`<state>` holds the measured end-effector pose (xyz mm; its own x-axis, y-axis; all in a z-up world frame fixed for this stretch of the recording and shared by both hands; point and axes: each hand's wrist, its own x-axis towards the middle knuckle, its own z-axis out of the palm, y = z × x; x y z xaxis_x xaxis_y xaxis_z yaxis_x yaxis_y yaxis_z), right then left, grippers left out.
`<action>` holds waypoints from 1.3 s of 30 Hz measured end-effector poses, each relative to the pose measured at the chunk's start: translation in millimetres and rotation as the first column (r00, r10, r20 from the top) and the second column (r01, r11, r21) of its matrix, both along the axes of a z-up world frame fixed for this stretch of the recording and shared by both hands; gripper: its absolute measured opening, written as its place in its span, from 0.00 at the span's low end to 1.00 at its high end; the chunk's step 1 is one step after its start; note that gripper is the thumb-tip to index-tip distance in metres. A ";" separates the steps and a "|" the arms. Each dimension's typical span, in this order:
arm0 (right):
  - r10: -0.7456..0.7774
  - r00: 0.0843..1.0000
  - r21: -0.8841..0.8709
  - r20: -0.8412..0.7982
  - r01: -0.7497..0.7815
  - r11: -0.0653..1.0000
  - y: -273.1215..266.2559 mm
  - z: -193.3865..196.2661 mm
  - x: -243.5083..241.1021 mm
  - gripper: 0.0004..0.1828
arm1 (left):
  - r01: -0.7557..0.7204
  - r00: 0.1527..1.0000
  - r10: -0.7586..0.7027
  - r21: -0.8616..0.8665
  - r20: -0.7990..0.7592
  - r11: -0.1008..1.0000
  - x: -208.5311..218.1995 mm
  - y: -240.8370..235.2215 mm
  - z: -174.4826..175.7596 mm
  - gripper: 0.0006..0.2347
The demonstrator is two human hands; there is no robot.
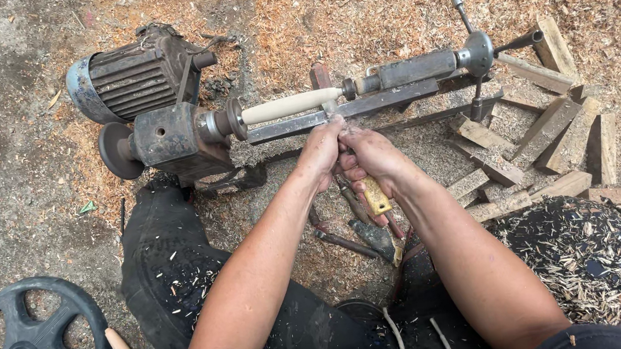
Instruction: The person operates a wood lathe to shape a cylindrical piece of wood. They use a chisel to shave and smooth the rotating wood, creating a tapered end. The person adjusts the tool and wood position as needed during the process.
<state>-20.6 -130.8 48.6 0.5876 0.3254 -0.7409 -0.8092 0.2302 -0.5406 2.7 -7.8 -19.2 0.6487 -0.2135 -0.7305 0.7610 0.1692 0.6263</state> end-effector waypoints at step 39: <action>0.877 0.408 -0.694 -0.253 -0.708 0.129 -64.9 -87.2 -32.1 0.17 | 0.719 0.341 -0.921 0.684 -0.189 0.125 -22.3 56.3 49.2 0.19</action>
